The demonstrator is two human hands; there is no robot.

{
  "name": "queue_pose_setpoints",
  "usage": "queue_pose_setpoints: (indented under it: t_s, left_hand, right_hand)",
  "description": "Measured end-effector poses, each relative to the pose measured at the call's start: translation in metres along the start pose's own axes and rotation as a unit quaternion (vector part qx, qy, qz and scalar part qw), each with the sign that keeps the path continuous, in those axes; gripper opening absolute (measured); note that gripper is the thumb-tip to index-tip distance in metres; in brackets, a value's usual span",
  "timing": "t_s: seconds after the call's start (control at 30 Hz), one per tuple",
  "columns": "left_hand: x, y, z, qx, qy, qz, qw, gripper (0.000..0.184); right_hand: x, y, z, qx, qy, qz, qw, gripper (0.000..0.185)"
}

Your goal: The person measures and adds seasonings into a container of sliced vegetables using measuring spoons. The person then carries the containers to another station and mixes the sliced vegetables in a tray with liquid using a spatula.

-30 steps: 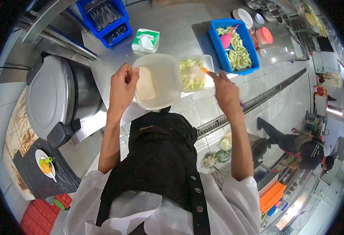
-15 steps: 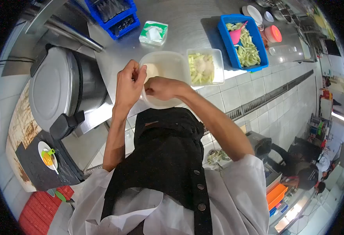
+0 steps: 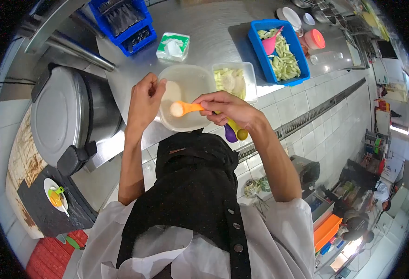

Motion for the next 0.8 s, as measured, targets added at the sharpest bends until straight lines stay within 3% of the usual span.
queue_pose_setpoints:
  t_s: [0.13, 0.2, 0.23, 0.27, 0.3, 0.33, 0.4, 0.47, 0.53, 0.6, 0.63, 0.7, 0.8]
  left_hand:
    - [0.002, 0.002, 0.008, -0.009, 0.003, 0.026, 1.0, 0.028]
    - [0.004, 0.004, 0.009, -0.018, 0.01, 0.025, 0.999, 0.029]
    - [0.004, 0.006, 0.009, -0.023, 0.016, 0.022, 0.999, 0.03]
    - [0.003, 0.007, 0.009, -0.024, 0.016, 0.023, 0.999, 0.03]
    - [0.0, 0.008, 0.008, -0.02, 0.011, 0.026, 0.999, 0.03]
    - [-0.002, 0.008, 0.006, -0.018, 0.007, 0.028, 0.999, 0.03]
    - [-0.006, 0.008, 0.001, -0.009, 0.006, 0.03, 1.0, 0.03]
    - [-0.008, 0.009, -0.002, 0.006, 0.002, 0.028, 1.0, 0.03]
    - [-0.01, 0.01, -0.007, 0.008, -0.004, -0.002, 1.0, 0.029]
    - [-0.011, 0.012, -0.01, 0.018, -0.015, -0.016, 1.0, 0.028]
    - [-0.01, 0.012, -0.01, 0.02, -0.026, -0.029, 0.999, 0.028]
    - [-0.003, 0.012, -0.006, -0.002, -0.012, -0.01, 1.0, 0.026]
    - [0.006, 0.013, 0.0, -0.031, -0.004, 0.028, 0.999, 0.025]
  right_hand:
    - [-0.008, 0.038, 0.03, -0.058, -0.051, 0.048, 0.996, 0.028]
    - [-0.001, 0.061, 0.048, -0.262, 0.12, 0.031, 0.957, 0.027]
    - [-0.006, 0.066, 0.06, -0.364, 0.462, 0.063, 0.806, 0.025]
    - [-0.013, 0.068, 0.063, -0.414, 0.733, 0.087, 0.533, 0.025]
    - [0.015, 0.066, 0.032, -0.425, 0.669, -0.014, 0.61, 0.031]
    - [0.015, 0.056, 0.023, -0.426, 0.668, -0.015, 0.61, 0.031]
    - [0.013, 0.033, 0.004, -0.349, 0.67, 0.123, 0.643, 0.033]
    - [0.005, -0.015, -0.026, -0.268, 0.691, 0.159, 0.653, 0.033]
    - [-0.005, -0.067, -0.047, -0.188, 0.735, 0.142, 0.636, 0.019]
    - [-0.018, -0.108, -0.049, -0.053, 0.691, 0.028, 0.721, 0.018]
    - [-0.022, -0.111, -0.05, -0.05, 0.691, 0.031, 0.721, 0.018]
    - [-0.023, -0.111, -0.054, -0.005, 0.606, -0.006, 0.795, 0.019]
    - [-0.012, -0.101, -0.05, 0.089, 0.609, 0.043, 0.787, 0.021]
Point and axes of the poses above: each hand's wrist, its own y-axis away from the middle knuckle, its own z-axis out of the back of the hand, x = y × z, the point moved 2 cm from there along -y, towards the middle knuckle, and after that the axes turned 11 degrees about y, right-handed, at the moved point
